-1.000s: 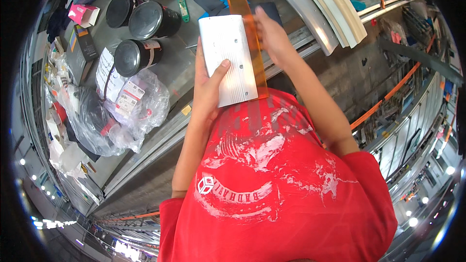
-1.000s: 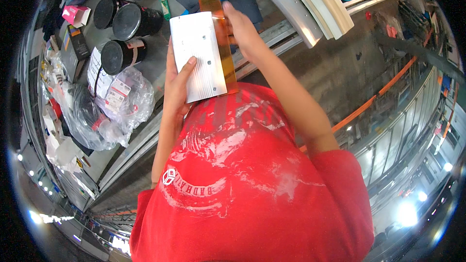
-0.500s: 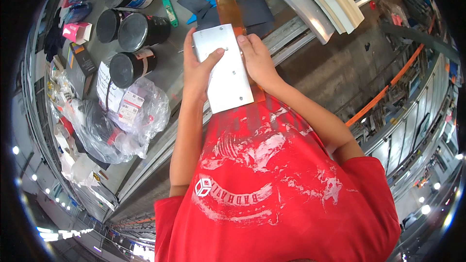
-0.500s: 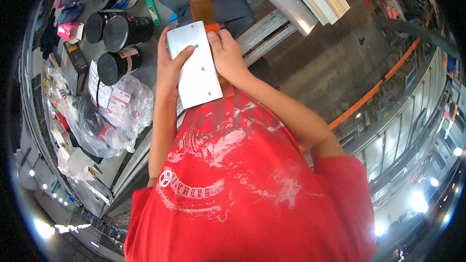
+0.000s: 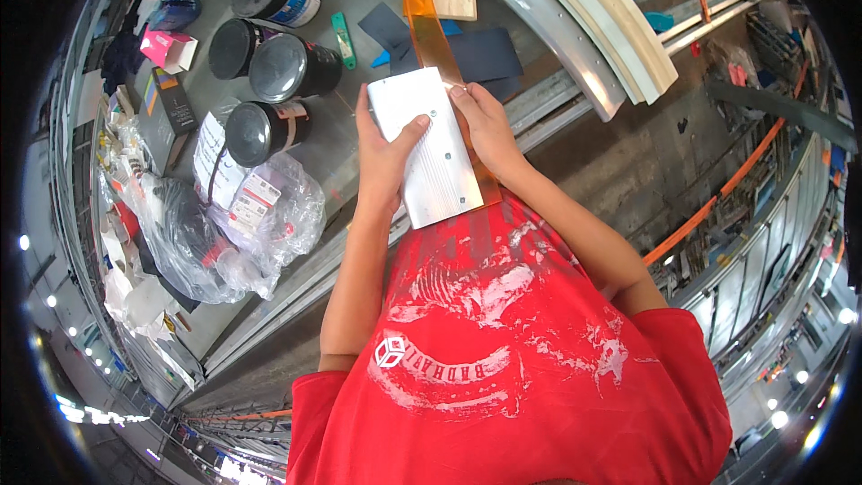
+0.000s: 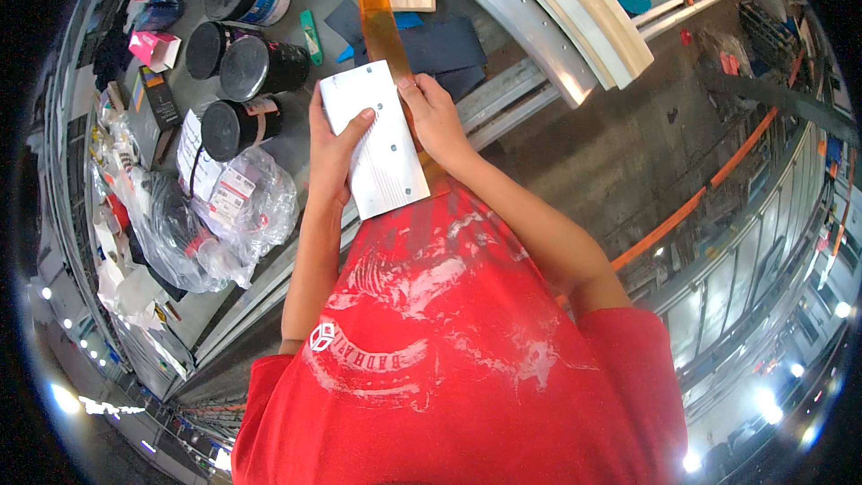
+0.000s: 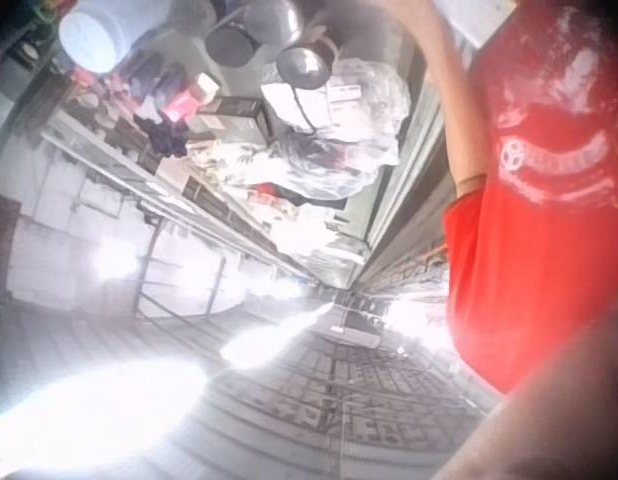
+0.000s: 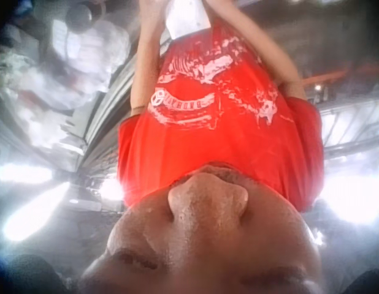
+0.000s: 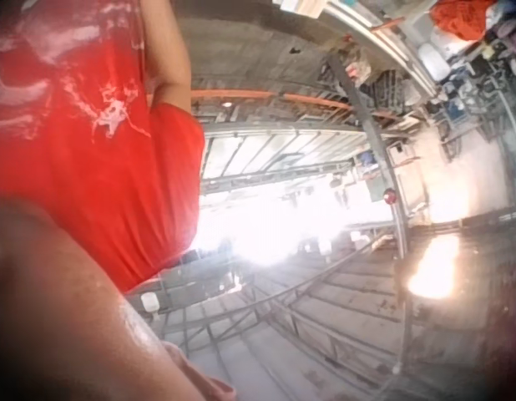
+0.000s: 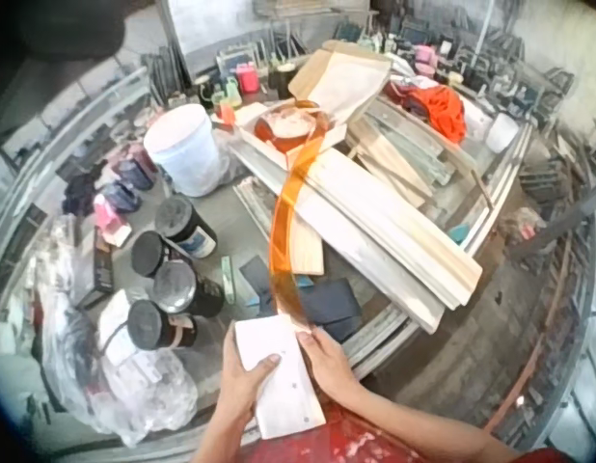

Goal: The person assembles a small metal light fixture by inserting screws and tightening them with a screwdriver. They also apply a strip of orange tape to the fixture's surface.

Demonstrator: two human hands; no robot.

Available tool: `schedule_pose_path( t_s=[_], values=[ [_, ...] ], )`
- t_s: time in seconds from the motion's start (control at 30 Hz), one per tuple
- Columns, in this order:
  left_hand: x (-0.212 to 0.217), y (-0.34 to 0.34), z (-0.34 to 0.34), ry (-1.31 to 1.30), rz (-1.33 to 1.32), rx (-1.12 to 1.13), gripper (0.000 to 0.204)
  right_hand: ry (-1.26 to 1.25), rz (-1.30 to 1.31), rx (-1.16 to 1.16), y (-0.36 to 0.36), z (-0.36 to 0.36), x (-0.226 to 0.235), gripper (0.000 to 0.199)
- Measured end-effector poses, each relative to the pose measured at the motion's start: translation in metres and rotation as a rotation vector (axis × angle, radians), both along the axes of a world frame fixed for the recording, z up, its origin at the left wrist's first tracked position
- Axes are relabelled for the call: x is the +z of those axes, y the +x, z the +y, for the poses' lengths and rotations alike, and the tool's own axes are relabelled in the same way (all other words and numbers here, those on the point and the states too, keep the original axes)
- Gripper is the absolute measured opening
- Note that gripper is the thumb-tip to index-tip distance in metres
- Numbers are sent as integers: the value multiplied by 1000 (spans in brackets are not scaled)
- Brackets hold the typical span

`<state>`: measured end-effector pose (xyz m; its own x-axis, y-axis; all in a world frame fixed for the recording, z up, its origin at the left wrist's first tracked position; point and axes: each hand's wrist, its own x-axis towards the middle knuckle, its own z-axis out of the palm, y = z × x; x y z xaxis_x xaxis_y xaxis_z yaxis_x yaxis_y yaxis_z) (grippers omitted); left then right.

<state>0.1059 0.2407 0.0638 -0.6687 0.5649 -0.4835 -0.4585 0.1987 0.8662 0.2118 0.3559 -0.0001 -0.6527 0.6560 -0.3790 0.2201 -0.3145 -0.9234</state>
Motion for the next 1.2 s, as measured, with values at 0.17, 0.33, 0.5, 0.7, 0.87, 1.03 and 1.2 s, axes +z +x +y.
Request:
schedule_pose_path(
  t_s=[0.17, 0.33, 0.5, 0.7, 0.87, 1.03, 1.2],
  values=[
    [-25, -27, -16, 28, -485, -17, 55, 191, -46, 100, 3, -5, -12, 48],
    [-2, -59, -37, 72, -495, -327, 68, 469, -210, 444, 25, 12, -19, 33],
    [8, -98, -48, -230, -265, -427, 64, 1218, -134, 329, 0, 18, -47, 31],
    [9, -89, -56, 214, -712, -298, 82, 1212, -246, 471, -15, 33, -67, 36],
    [3, -32, -43, 491, -931, -167, 95, 973, -251, 464, 25, 38, -43, 31],
    [2, -15, -32, 523, -926, -209, 110, 853, -494, 418, 102, 47, 15, 29],
    [-11, -25, -30, 537, -929, -189, 106, 734, -539, 254, 168, 50, 49, 33]
  ],
)
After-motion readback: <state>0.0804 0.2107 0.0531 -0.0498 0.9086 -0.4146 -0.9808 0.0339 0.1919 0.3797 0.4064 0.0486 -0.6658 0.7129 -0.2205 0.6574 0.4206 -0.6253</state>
